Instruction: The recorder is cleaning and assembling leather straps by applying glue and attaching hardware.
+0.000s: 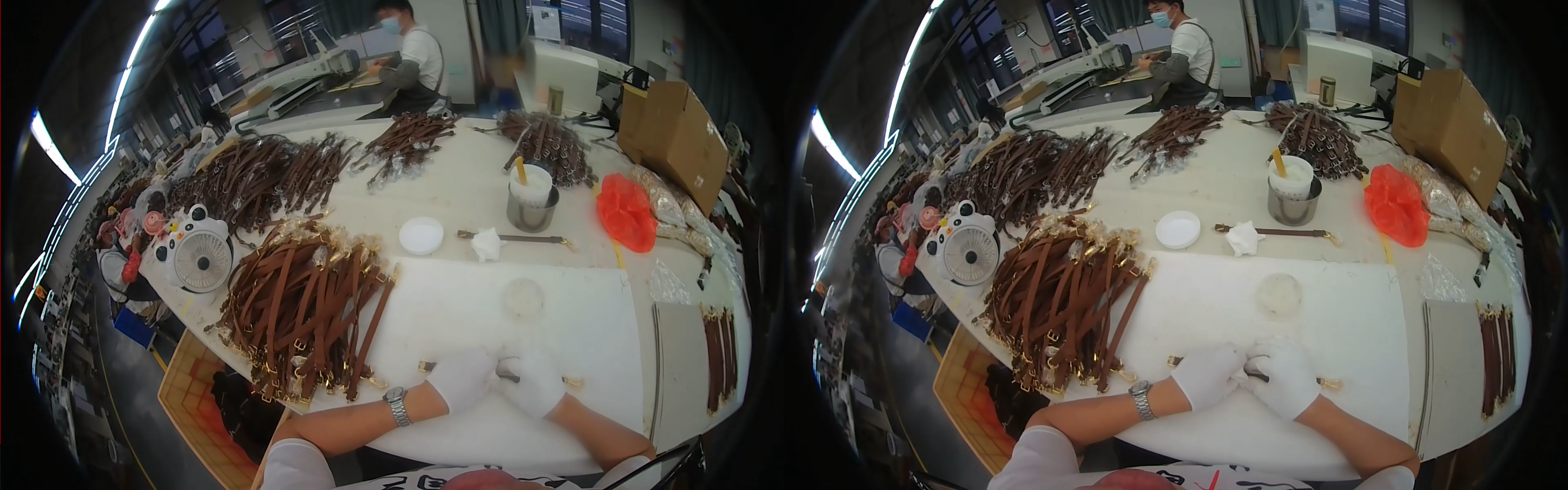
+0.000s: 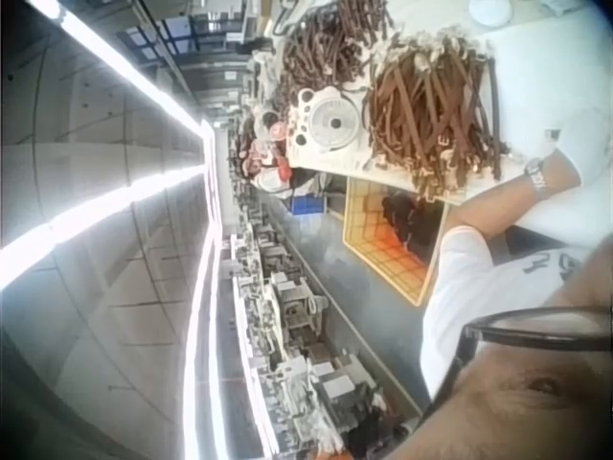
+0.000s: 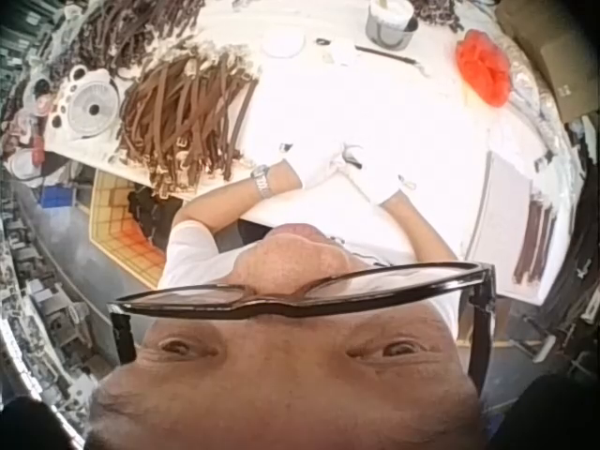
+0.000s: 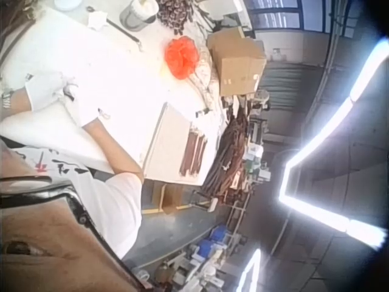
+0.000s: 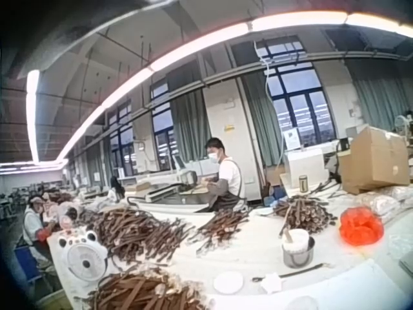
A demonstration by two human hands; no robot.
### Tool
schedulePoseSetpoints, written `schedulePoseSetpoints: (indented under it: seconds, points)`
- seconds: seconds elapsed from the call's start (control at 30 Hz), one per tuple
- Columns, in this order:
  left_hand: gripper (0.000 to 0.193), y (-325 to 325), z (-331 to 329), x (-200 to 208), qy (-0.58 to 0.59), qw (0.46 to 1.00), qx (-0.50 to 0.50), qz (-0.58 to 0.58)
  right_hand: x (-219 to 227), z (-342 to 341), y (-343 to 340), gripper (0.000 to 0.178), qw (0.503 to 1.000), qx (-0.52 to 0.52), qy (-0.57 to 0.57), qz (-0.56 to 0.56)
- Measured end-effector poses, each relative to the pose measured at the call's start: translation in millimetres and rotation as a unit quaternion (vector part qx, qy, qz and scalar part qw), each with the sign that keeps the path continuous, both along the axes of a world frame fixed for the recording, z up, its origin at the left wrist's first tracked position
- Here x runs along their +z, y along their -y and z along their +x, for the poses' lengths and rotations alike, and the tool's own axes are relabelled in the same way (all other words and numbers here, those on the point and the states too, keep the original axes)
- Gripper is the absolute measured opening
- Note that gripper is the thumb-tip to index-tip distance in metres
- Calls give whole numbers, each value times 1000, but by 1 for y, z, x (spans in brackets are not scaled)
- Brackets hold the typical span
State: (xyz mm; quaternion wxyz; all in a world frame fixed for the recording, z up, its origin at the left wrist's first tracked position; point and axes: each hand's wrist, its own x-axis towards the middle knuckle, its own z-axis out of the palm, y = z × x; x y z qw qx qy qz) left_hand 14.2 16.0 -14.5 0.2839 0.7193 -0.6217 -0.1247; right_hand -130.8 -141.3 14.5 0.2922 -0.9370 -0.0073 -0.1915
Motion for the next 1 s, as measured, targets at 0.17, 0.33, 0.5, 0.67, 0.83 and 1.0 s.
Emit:
schedulePoseSetpoints:
  seconds: [0.17,0.33,0.5,0.67,0.83,1.0]
  points:
    - [16,1,1,-4,9,1000,-8,-18,-3,0,1,15,1000,2,4,6]
    - [16,1,1,-4,-16,999,-14,-30,-3,-1,-1,15,1000,-1,0,12]
    - [18,2,1,-2,-2,1000,-15,-25,-9,-1,2,15,1000,3,25,12]
    - [19,1,1,6,-27,999,-18,-29,0,0,0,14,1000,6,14,6]
    - [19,1,2,2,2,1000,-15,11,6,2,2,13,1000,12,-3,8]
    - [18,4,4,7,-6,1000,-4,30,12,-2,-2,10,1000,-7,10,-11]
